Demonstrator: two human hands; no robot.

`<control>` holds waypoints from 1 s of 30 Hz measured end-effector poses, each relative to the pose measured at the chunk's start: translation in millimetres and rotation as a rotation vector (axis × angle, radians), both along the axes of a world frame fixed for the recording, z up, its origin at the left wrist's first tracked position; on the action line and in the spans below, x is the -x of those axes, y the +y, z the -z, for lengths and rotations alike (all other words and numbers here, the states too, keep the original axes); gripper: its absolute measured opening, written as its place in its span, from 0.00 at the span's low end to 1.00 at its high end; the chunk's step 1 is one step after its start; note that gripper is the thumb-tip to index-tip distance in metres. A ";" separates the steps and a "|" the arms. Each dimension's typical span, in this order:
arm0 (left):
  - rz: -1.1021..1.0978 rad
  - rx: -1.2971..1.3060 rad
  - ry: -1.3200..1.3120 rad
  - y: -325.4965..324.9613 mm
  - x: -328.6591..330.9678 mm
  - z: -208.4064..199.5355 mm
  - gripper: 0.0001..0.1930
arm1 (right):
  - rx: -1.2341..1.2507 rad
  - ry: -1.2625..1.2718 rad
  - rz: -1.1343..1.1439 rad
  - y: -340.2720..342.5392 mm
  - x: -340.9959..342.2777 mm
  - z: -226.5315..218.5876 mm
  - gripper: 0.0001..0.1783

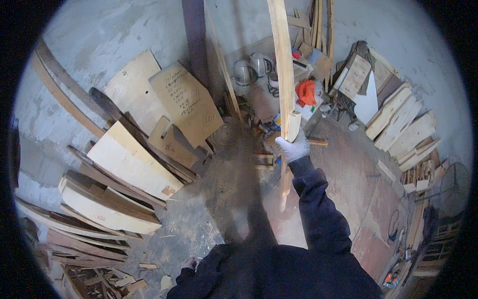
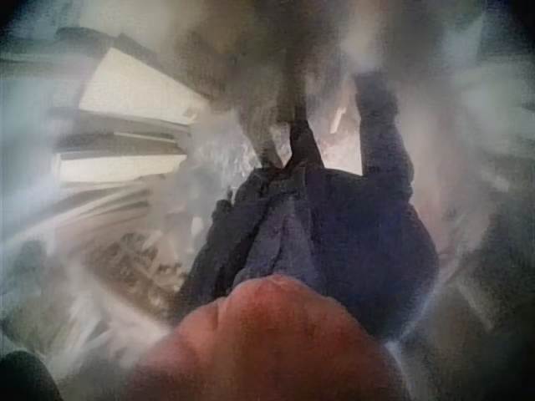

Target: The person assembles a wooden frame by attaching a curved wooden piece to a larger board using a nail gun and hammer. They then break a long wooden strip into smaller pieces using a hammer.

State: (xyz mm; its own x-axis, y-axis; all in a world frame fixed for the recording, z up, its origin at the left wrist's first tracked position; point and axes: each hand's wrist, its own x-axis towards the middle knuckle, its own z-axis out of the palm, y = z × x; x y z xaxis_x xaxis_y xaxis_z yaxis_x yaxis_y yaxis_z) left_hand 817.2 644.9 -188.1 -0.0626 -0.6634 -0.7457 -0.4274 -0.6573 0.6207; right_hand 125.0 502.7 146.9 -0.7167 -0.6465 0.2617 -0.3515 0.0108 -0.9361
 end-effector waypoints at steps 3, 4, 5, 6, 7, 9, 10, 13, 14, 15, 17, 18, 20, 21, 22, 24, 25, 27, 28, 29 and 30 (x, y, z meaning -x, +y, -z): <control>0.622 0.214 -0.379 -28.3 30.8 15.9 0.17 | 0.104 0.083 0.000 -70.5 44.2 15.8 0.20; 0.830 0.207 -0.541 -38.3 46.8 14.4 0.17 | 0.107 0.065 0.000 -94.1 60.0 22.3 0.22; 0.816 0.232 -0.502 -51.6 80.8 17.2 0.17 | 0.062 -0.007 -0.038 -118.2 78.6 28.1 0.26; 0.624 0.078 -0.400 -71.0 136.6 27.2 0.18 | 0.042 -0.051 -0.093 -143.9 97.7 33.4 0.30; 0.472 -0.015 -0.334 -96.1 191.5 30.9 0.18 | 0.089 -0.040 -0.062 -172.6 112.2 40.4 0.33; 0.263 -0.076 -0.182 -149.2 304.4 36.6 0.18 | -0.107 -0.037 -0.067 -219.5 149.2 48.4 0.35; 0.185 -0.089 -0.111 -175.2 350.9 34.0 0.18 | -0.206 -0.033 -0.071 -246.0 168.1 48.8 0.36; 0.044 -0.110 0.008 -222.2 430.6 12.8 0.18 | -0.259 0.074 -0.063 -327.2 213.8 47.6 0.42; 0.020 -0.120 0.015 -230.5 445.1 6.6 0.18 | -0.381 0.108 -0.026 -351.1 226.2 47.9 0.43; -0.006 -0.135 0.016 -235.5 457.7 1.7 0.18 | -0.448 0.177 -0.050 -372.9 236.4 50.8 0.45; -0.039 -0.172 0.008 -233.2 470.1 -4.2 0.18 | -0.503 0.341 -0.091 -409.7 253.5 65.6 0.49; -0.060 -0.190 -0.001 -229.3 474.9 -4.7 0.18 | -0.433 0.469 -0.124 -420.3 259.9 79.9 0.50; -0.097 -0.229 -0.013 -218.0 479.4 -3.6 0.18 | -0.716 0.385 -0.126 -432.1 261.9 126.0 0.44; -0.115 -0.241 -0.012 -213.9 481.3 -2.3 0.18 | -0.839 0.367 -0.225 -423.6 255.0 157.9 0.40; -0.138 -0.253 -0.010 -210.3 483.3 -1.6 0.19 | -0.984 0.472 -0.367 -409.5 245.1 192.4 0.37; -0.174 -0.265 -0.001 -206.0 486.5 -1.5 0.19 | -1.038 0.425 -0.535 -348.0 217.9 261.1 0.33; -0.193 -0.267 0.008 -205.5 487.4 -2.2 0.19 | -1.073 0.434 -0.614 -314.0 200.7 292.3 0.32; -0.237 -0.264 0.026 -206.4 489.9 -3.1 0.19 | -1.161 0.390 -0.962 -245.0 168.9 338.5 0.30; -0.260 -0.259 0.039 -206.5 490.0 -2.5 0.19 | -1.331 0.584 -1.031 -217.7 147.9 355.0 0.28; -0.289 -0.249 0.050 -204.9 487.6 -2.3 0.19 | -1.486 0.652 -0.808 -185.0 113.5 365.6 0.27; -0.313 -0.239 0.061 -199.8 482.6 -1.3 0.19 | -1.503 0.387 -0.956 -160.8 107.4 364.2 0.25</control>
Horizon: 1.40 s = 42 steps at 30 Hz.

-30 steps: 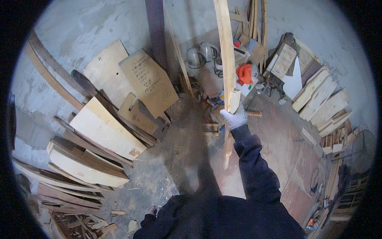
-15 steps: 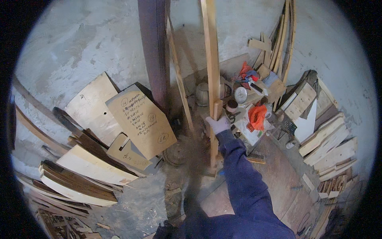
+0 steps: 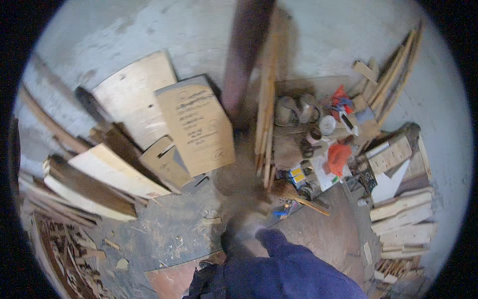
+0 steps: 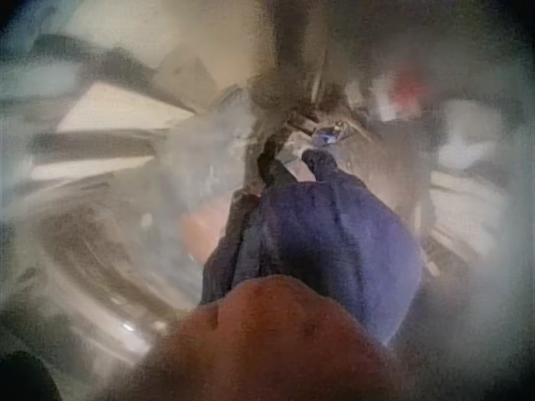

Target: The person assembles a wooden frame by attaching a curved wooden piece to a larger board using a nail gun and hammer. They then break a long wooden strip into smaller pieces using a hammer.

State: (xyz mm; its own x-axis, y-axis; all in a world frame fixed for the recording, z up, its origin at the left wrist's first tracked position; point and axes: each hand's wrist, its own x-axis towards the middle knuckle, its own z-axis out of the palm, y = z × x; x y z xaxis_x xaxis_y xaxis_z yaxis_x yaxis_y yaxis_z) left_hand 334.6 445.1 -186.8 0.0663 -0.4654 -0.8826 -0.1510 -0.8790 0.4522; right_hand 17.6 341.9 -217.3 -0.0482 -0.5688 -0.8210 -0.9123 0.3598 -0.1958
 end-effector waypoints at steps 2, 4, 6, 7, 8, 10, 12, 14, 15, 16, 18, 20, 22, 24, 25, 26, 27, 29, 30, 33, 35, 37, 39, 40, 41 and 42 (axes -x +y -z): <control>-0.057 0.019 -0.001 18.9 -17.2 3.6 0.20 | -0.280 -0.112 -0.182 36.2 -23.4 -11.8 0.24; -0.101 0.026 -0.033 59.7 -51.5 6.4 0.20 | 0.023 -0.287 -0.121 64.4 -45.9 -30.4 0.30; -0.135 0.011 -0.091 123.7 -95.3 6.1 0.20 | -0.233 -0.251 0.212 68.3 -64.9 -41.9 0.35; -0.144 -0.003 -0.121 158.5 -116.2 7.5 0.20 | -0.173 -0.278 0.117 64.3 -74.5 -43.3 0.32; -0.160 -0.016 -0.150 195.8 -136.7 9.0 0.20 | -0.139 -0.297 0.146 58.9 -78.5 -45.5 0.29; -0.259 -0.054 -0.172 263.7 -169.6 17.5 0.20 | -0.055 -0.323 0.174 43.1 -89.6 -43.6 0.24; -0.358 -0.062 -0.182 318.5 -196.3 33.1 0.21 | -0.001 -0.343 0.529 34.7 -107.2 -38.5 0.19; -0.479 -0.062 -0.194 365.1 -220.4 48.4 0.21 | 0.088 -0.278 0.605 34.7 -133.1 -32.9 0.16; -0.541 -0.057 -0.200 385.6 -230.1 53.1 0.21 | 0.119 -0.199 0.593 35.2 -153.2 -28.6 0.20; -0.611 -0.051 -0.205 404.7 -239.1 55.4 0.21 | 0.158 -0.095 0.509 39.7 -177.2 -21.2 0.14; -0.823 -0.043 -0.165 440.4 -250.9 51.0 0.20 | 0.263 0.129 0.341 51.9 -230.1 -5.2 0.09; -1.143 -0.013 -0.066 472.8 -257.1 39.4 0.18 | 0.213 0.189 0.006 61.1 -287.9 10.2 0.09; -1.334 -0.040 -0.019 501.9 -259.1 24.8 0.15 | 0.140 0.161 -0.578 73.9 -350.7 19.2 0.09; -1.621 0.038 0.068 524.2 -259.6 14.7 0.13 | 0.122 0.091 -1.062 89.8 -415.1 14.8 0.09; -1.795 0.030 0.136 533.2 -261.4 12.4 0.12 | 0.120 0.054 -1.139 99.4 -447.8 6.4 0.09; -1.831 0.079 0.122 542.7 -260.2 10.8 0.11 | 0.111 0.067 -1.166 110.5 -481.7 -4.6 0.10; -1.866 0.080 0.134 553.2 -257.2 9.0 0.10 | 0.060 -0.004 -1.104 121.9 -513.8 -20.5 0.10; -1.955 0.087 0.237 575.0 -254.6 8.7 0.11 | -0.010 -0.064 -0.967 143.8 -581.0 -56.2 0.10; -1.896 0.131 0.174 585.3 -252.2 8.5 0.11 | -0.067 -0.109 -0.879 155.2 -611.6 -75.0 0.09; -1.253 0.065 -0.350 611.8 -250.3 2.9 0.11 | -0.236 -0.285 -0.633 188.1 -702.7 -115.4 0.06; -0.630 -0.229 -0.489 627.5 -266.6 -3.3 0.14 | -0.172 -0.228 -0.768 207.3 -761.2 -123.1 0.07; -0.799 -0.295 -0.341 635.3 -290.6 -13.3 0.20 | -0.169 -0.253 -0.813 222.0 -811.1 -116.7 0.07; -0.811 -0.240 -0.341 641.4 -322.1 -24.0 0.20 | -0.307 -0.242 -0.579 233.1 -857.6 -98.6 0.08; -0.980 -0.212 -0.312 640.7 -340.1 -28.9 0.19 | -0.355 -0.243 -0.456 237.8 -880.2 -88.0 0.09; -1.117 -0.220 -0.250 640.5 -359.4 -32.6 0.20 | -0.357 -0.263 -0.572 245.3 -902.3 -75.2 0.10; -1.326 -0.183 -0.281 640.5 -378.0 -36.0 0.21 | -0.349 -0.278 -0.691 254.0 -923.6 -62.8 0.10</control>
